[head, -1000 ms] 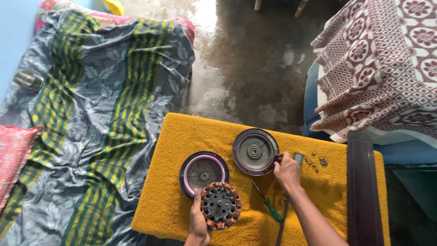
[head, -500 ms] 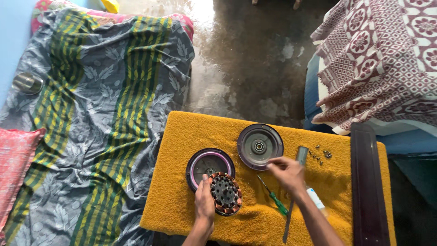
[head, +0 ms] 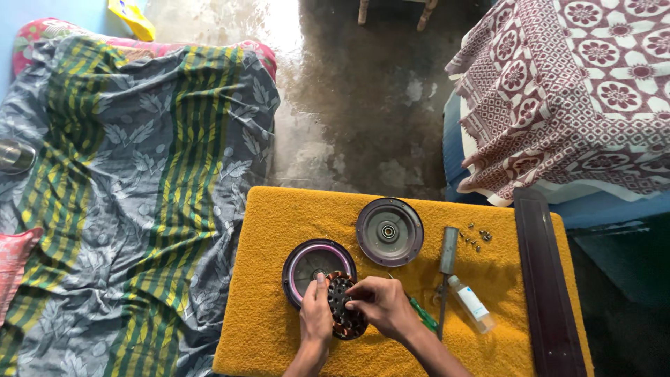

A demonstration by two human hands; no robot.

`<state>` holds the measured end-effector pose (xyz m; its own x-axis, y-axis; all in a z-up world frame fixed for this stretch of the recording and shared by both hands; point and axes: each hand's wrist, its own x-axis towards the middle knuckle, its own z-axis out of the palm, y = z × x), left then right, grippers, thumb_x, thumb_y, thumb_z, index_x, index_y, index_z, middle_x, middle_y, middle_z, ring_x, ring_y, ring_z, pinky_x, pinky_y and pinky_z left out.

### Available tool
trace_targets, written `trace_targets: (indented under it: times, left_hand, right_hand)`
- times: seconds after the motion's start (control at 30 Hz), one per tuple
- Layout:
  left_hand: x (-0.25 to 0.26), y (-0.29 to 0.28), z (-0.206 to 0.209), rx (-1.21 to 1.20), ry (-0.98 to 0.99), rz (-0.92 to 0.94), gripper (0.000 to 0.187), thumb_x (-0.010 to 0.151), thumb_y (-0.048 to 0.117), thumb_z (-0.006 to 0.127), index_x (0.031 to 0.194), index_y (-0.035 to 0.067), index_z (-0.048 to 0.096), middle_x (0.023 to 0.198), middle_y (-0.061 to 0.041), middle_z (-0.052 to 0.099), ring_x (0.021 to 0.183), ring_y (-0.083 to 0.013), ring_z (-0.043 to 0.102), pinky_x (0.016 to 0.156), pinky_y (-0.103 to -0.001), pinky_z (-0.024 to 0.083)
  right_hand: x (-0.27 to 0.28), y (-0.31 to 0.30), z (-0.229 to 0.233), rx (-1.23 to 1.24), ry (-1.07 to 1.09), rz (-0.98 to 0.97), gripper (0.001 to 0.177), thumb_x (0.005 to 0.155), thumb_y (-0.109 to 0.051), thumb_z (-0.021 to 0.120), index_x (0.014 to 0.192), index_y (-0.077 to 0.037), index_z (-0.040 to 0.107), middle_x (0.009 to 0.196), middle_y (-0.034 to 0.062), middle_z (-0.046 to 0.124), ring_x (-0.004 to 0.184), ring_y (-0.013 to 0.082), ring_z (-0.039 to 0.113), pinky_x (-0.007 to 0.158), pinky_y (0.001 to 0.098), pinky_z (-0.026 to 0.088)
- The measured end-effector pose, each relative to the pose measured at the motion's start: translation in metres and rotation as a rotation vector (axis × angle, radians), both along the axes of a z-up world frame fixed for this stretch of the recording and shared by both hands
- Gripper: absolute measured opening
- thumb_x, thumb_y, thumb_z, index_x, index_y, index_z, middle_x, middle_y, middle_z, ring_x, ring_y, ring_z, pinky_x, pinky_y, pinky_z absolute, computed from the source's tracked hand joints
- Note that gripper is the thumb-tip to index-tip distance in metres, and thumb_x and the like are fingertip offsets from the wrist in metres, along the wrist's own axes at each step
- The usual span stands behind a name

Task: The person reassembles an electric fan motor by placing the stator into the front housing, aligning the rotor, and securing the rear cover. They use a screwdriver to tighten screws and a rubber mallet to tap the assembly into place.

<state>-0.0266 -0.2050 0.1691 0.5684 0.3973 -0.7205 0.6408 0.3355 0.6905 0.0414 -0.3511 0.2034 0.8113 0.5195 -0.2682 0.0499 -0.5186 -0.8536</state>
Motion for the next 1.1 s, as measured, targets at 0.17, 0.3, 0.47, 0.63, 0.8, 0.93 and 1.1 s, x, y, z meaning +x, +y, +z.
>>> trace_targets:
  times: [0.17, 0.3, 0.47, 0.63, 0.8, 0.93, 1.1]
  left_hand:
    - [0.003, 0.000, -0.010, -0.025, -0.015, 0.008, 0.058, 0.100, 0.058, 0.037, 0.109, 0.011, 0.071, 0.090, -0.007, 0.072, 0.083, -0.0182, 0.066, 0.077, -0.036, 0.052]
    - [0.004, 0.003, -0.026, -0.116, -0.095, 0.026, 0.054, 0.105, 0.053, 0.039, 0.109, 0.007, 0.067, 0.094, -0.009, 0.068, 0.085, -0.0172, 0.062, 0.078, -0.034, 0.052]
    - [0.005, 0.005, -0.045, -0.350, -0.206, 0.202, 0.040, 0.106, 0.045, 0.041, 0.123, 0.011, 0.054, 0.102, -0.007, 0.067, 0.089, -0.0158, 0.064, 0.082, -0.035, 0.053]
    - [0.007, 0.013, -0.039, -0.378, -0.150, 0.185, 0.038, 0.105, 0.042, 0.038, 0.123, 0.014, 0.055, 0.105, -0.005, 0.071, 0.095, -0.0155, 0.068, 0.086, -0.036, 0.056]
    - [0.003, 0.006, -0.032, -0.724, -0.153, 0.336, 0.038, 0.105, 0.040, 0.039, 0.124, 0.010, 0.055, 0.108, -0.012, 0.073, 0.095, -0.0236, 0.073, 0.085, -0.043, 0.061]
    - [-0.005, -0.003, -0.049, -0.879, -0.227, 0.396, 0.042, 0.106, 0.038, 0.039, 0.125, 0.007, 0.060, 0.114, -0.012, 0.074, 0.095, -0.0228, 0.075, 0.084, -0.040, 0.063]
    - [-0.021, -0.011, -0.087, -0.816, -0.188, 0.352, 0.036, 0.103, 0.040, 0.044, 0.116, 0.011, 0.062, 0.100, -0.007, 0.072, 0.083, -0.0202, 0.068, 0.069, -0.037, 0.055]
  right_hand:
    - [-0.011, 0.008, 0.002, -0.100, -0.232, -0.032, 0.019, 0.078, -0.018, 0.087, 0.085, -0.002, 0.077, 0.079, 0.0117, 0.074, 0.071, 0.0247, 0.074, 0.064, 0.0359, 0.057]
    - [-0.012, 0.016, 0.008, -0.189, -0.282, -0.069, 0.029, 0.076, -0.028, 0.089, 0.082, -0.002, 0.076, 0.078, 0.0109, 0.073, 0.070, 0.0262, 0.072, 0.065, 0.0371, 0.056]
    - [-0.022, -0.001, 0.005, -0.144, -0.313, -0.155, 0.045, 0.074, -0.030, 0.087, 0.107, -0.004, 0.071, 0.097, 0.0102, 0.072, 0.089, 0.0219, 0.070, 0.075, 0.0347, 0.057]
    - [-0.055, -0.031, -0.036, 0.046, -0.015, -0.383, 0.047, 0.091, -0.018, 0.065, 0.136, -0.009, 0.055, 0.129, 0.0080, 0.064, 0.116, 0.0206, 0.064, 0.095, 0.0350, 0.054]
    - [-0.080, -0.025, -0.093, 0.166, 0.431, -0.374, 0.066, 0.085, -0.009, 0.069, 0.147, -0.015, 0.046, 0.130, 0.0089, 0.063, 0.119, 0.0207, 0.061, 0.098, 0.0379, 0.054]
    - [-0.078, -0.022, -0.106, 0.089, 0.309, -0.226, 0.037, 0.096, -0.015, 0.063, 0.132, -0.005, 0.059, 0.115, 0.0133, 0.074, 0.098, 0.0238, 0.064, 0.090, 0.0400, 0.056]
    - [-0.060, -0.026, -0.094, 0.156, 0.238, -0.132, 0.036, 0.093, -0.018, 0.060, 0.127, -0.005, 0.059, 0.108, 0.0068, 0.071, 0.092, 0.0175, 0.063, 0.080, 0.0347, 0.054]
